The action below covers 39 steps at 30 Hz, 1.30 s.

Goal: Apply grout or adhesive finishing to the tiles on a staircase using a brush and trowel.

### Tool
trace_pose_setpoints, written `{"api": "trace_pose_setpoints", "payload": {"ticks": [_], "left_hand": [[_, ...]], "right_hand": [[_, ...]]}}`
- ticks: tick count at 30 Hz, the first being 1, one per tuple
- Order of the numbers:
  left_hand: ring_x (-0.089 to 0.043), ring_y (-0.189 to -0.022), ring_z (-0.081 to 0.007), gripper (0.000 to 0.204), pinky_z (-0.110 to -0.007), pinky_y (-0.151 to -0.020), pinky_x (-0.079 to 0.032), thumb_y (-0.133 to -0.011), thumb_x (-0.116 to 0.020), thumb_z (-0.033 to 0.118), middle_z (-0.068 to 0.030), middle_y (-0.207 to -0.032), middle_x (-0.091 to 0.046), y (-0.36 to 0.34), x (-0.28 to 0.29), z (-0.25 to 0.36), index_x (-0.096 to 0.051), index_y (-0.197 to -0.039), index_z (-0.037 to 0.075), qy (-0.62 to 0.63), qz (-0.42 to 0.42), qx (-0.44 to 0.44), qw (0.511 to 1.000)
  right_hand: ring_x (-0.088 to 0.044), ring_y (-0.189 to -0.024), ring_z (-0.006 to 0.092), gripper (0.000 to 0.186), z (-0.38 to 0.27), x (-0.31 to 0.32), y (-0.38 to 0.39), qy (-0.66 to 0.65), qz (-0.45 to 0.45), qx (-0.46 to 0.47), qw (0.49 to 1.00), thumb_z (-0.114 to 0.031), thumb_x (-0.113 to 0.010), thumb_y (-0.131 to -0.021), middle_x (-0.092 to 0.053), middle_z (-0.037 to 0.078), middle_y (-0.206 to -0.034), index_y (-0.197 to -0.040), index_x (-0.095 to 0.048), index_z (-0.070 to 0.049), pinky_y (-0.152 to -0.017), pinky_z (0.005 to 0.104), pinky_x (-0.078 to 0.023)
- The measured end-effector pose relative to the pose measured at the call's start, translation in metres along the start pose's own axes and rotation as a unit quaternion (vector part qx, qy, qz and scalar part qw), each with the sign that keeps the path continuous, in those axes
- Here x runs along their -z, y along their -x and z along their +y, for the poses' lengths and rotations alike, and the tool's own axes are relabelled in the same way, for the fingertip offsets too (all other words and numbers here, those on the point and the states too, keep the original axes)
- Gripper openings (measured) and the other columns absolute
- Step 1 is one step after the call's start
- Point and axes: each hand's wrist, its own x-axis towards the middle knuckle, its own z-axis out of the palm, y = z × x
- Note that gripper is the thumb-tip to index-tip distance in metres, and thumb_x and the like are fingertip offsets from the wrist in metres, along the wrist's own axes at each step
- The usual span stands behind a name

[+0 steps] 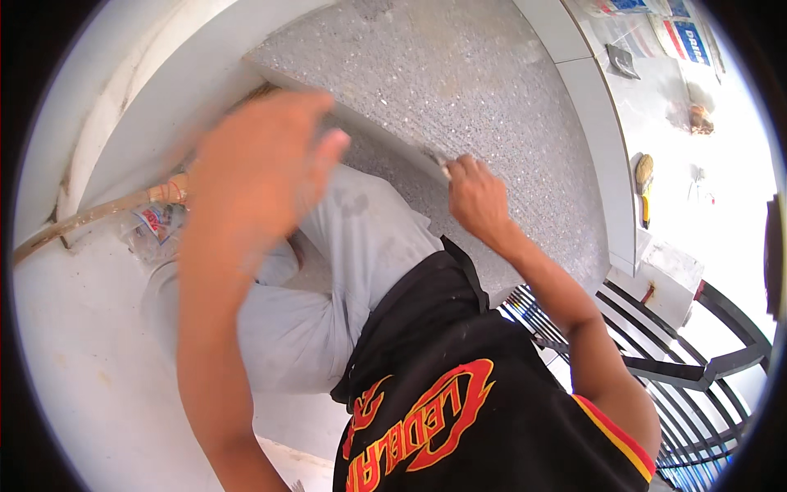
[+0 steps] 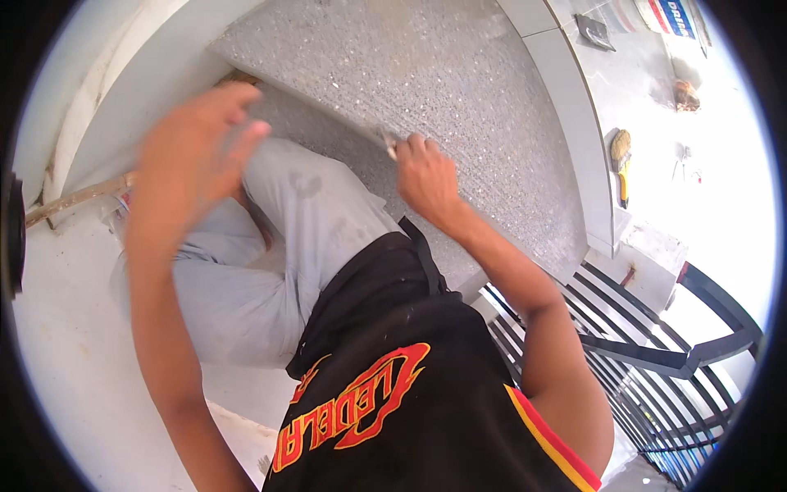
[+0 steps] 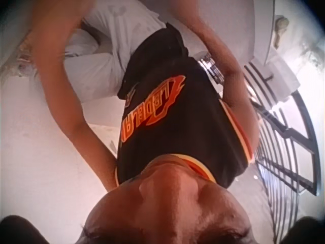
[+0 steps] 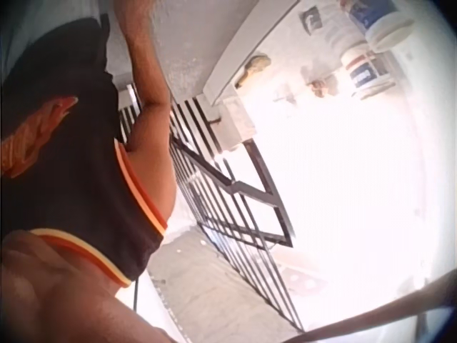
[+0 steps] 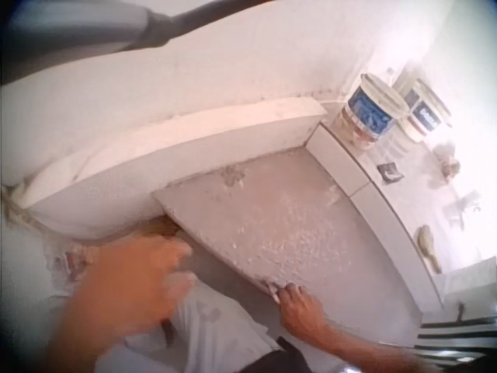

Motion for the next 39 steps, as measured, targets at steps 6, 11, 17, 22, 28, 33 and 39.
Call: {"api": "trace_pose_setpoints", "payload": {"ticks": [6, 11, 17, 22, 28, 33, 39], "left_hand": [[-0.059, -0.083, -0.0292, 0.03, -0.037, -0.073, -0.046, -0.079, -0.061, 0.022, -0.0111, -0.088, -0.062, -0.016, -0.006, 0.038, -0.059, -0.104, 0.007, 0.03, -0.161, 0.014, 0.986], [-0.058, -0.087, -0.0289, 0.031, -0.037, -0.074, -0.045, -0.08, -0.06, 0.021, -0.0111, -0.093, -0.062, -0.021, 0.002, 0.026, -0.057, -0.107, 0.006, -0.02, -0.132, 0.005, 0.991], [-0.058, -0.088, -0.0276, 0.032, -0.036, -0.076, -0.045, -0.081, -0.059, 0.021, -0.0105, -0.095, -0.061, -0.016, 0.014, 0.021, -0.056, -0.108, 0.006, -0.029, -0.124, 0.049, 0.991], [-0.058, -0.086, -0.0286, 0.034, -0.036, -0.076, -0.045, -0.082, -0.058, 0.023, -0.0119, -0.097, -0.061, -0.012, 0.016, 0.025, -0.055, -0.11, 0.005, 0.029, -0.138, 0.07, 0.988], [-0.058, -0.088, -0.0295, 0.033, -0.037, -0.077, -0.045, -0.081, -0.058, 0.022, -0.0132, -0.098, -0.061, -0.011, 0.02, 0.021, -0.056, -0.109, 0.004, -0.01, -0.135, 0.059, 0.989], [-0.058, -0.092, -0.03, 0.033, -0.037, -0.079, -0.045, -0.08, -0.059, 0.021, -0.0133, -0.1, -0.062, -0.008, 0.022, 0.017, -0.056, -0.108, 0.004, -0.018, -0.116, 0.047, 0.992], [-0.058, -0.091, -0.0301, 0.032, -0.037, -0.078, -0.045, -0.08, -0.059, 0.02, -0.0132, -0.098, -0.061, -0.004, 0.028, 0.017, -0.057, -0.107, 0.004, -0.01, -0.112, 0.057, 0.992]], "right_hand": [[-0.056, -0.071, 0.0233, 0.015, -0.009, -0.015, -0.002, 0.073, -0.022, 0.028, 0.997, -0.01, -0.052, -0.074, -0.05, 0.012, -0.084, -0.083, -0.056, 0.001, -0.052, 0.0312, -0.05], [-0.057, -0.072, 0.0222, 0.013, -0.007, -0.026, -0.008, 0.121, -0.019, 0.042, 0.992, -0.011, -0.052, -0.074, -0.049, 0.012, -0.082, -0.079, -0.056, 0.001, -0.053, 0.0322, -0.052], [-0.058, -0.068, 0.0229, 0.014, -0.01, -0.02, -0.008, 0.093, -0.048, 0.028, 0.994, -0.008, -0.05, -0.077, -0.048, 0.011, -0.084, -0.084, -0.054, 0.003, -0.048, 0.0334, -0.051], [-0.058, -0.067, 0.0214, 0.012, -0.011, -0.021, 0.004, 0.12, -0.047, 0.015, 0.992, -0.011, -0.053, -0.074, -0.049, 0.011, -0.081, -0.077, -0.055, 0.001, -0.048, 0.0284, -0.05], [-0.058, -0.065, 0.0204, 0.013, 0.006, -0.024, -0.01, 0.158, 0.01, 0.044, 0.986, -0.01, -0.051, -0.077, -0.049, 0.01, -0.083, -0.084, -0.054, 0.001, -0.046, 0.0306, -0.051], [-0.059, -0.066, 0.0201, 0.012, 0.016, -0.026, -0.015, 0.159, -0.008, 0.031, 0.987, -0.01, -0.052, -0.077, -0.049, 0.009, -0.083, -0.083, -0.055, 0.0, -0.046, 0.0302, -0.051], [-0.061, -0.068, 0.0287, 0.015, 0.031, -0.013, -0.029, 0.081, -0.04, -0.008, 0.996, -0.012, -0.053, -0.076, -0.055, 0.015, -0.084, -0.084, -0.058, 0.0, -0.057, 0.0363, -0.051]]}}
